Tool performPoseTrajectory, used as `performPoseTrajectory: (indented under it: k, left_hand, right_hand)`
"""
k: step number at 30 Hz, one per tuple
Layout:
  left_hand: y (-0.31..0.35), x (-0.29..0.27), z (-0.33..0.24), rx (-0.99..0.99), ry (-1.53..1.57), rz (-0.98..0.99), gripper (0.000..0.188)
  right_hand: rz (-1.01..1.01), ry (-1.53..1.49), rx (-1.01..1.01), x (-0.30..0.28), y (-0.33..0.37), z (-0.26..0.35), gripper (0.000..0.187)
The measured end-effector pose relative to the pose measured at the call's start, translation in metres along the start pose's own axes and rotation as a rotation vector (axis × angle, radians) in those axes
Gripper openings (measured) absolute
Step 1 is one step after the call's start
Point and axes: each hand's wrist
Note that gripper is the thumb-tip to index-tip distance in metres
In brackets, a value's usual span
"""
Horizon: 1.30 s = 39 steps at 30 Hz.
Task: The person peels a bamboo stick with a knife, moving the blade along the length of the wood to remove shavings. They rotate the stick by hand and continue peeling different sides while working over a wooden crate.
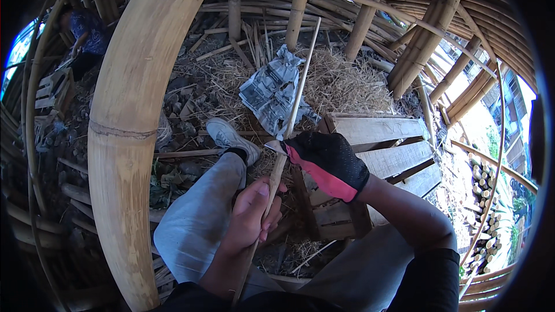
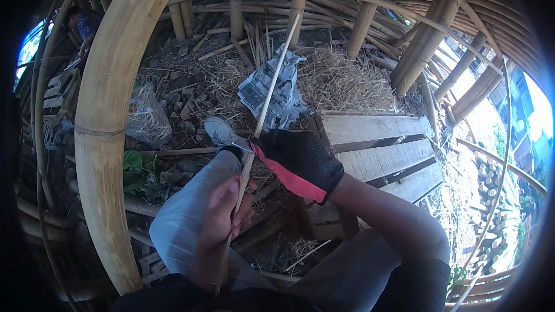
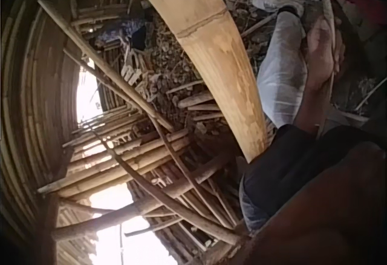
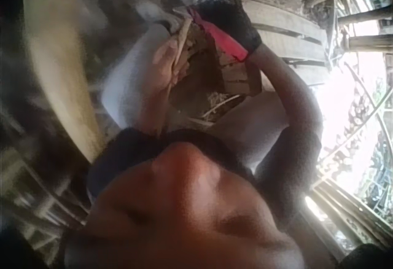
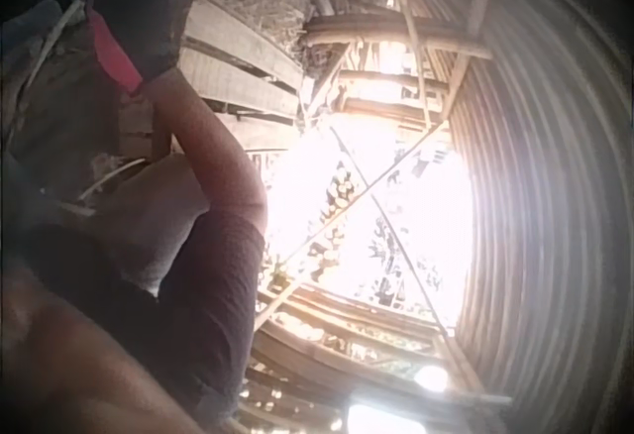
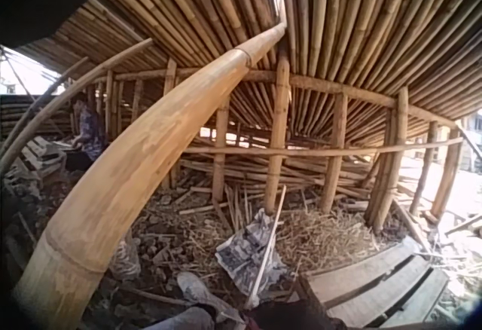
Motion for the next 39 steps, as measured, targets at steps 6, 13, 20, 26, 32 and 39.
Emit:
performPoseTrajectory:
  k: [6, 13, 20, 26, 32, 39]
  left_hand:
    - [-0.001, -0.001, 0.001, 0.008, -0.025, -0.008, 0.045]
    - [0.000, 0.000, -0.001, -0.009, -0.036, -0.020, 0.043]
    - [-0.001, 0.004, -0.002, 0.016, -0.104, -0.039, 0.040]
    - [0.001, 0.003, -0.005, 0.025, -0.144, -0.042, 0.040]
    - [0.002, 0.007, -0.002, 0.069, -0.273, -0.065, 0.042]
    - [0.002, 0.004, 0.000, 0.034, -0.258, -0.046, 0.043]
  right_hand:
    - [0.098, 0.077, 0.030, 0.000, 0.000, -0.001, 0.028]
    - [0.095, 0.168, -0.048, -0.003, -0.002, 0.002, 0.026]
    - [0.085, 0.199, -0.017, -0.009, -0.006, 0.008, 0.027]
    - [0.180, 0.220, -0.001, -0.014, -0.006, 0.014, 0.034]
    - [0.123, 0.239, -0.152, -0.002, -0.002, 0.015, 0.047]
    - [0.248, -0.247, 0.036, 0.001, -0.004, 0.008, 0.040]
Point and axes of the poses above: each hand's wrist, its own y-axis away from the middle knuckle, its own x-axis out of the palm, z = x × y, and after that the axes turned 3 degrees about x, right-handed
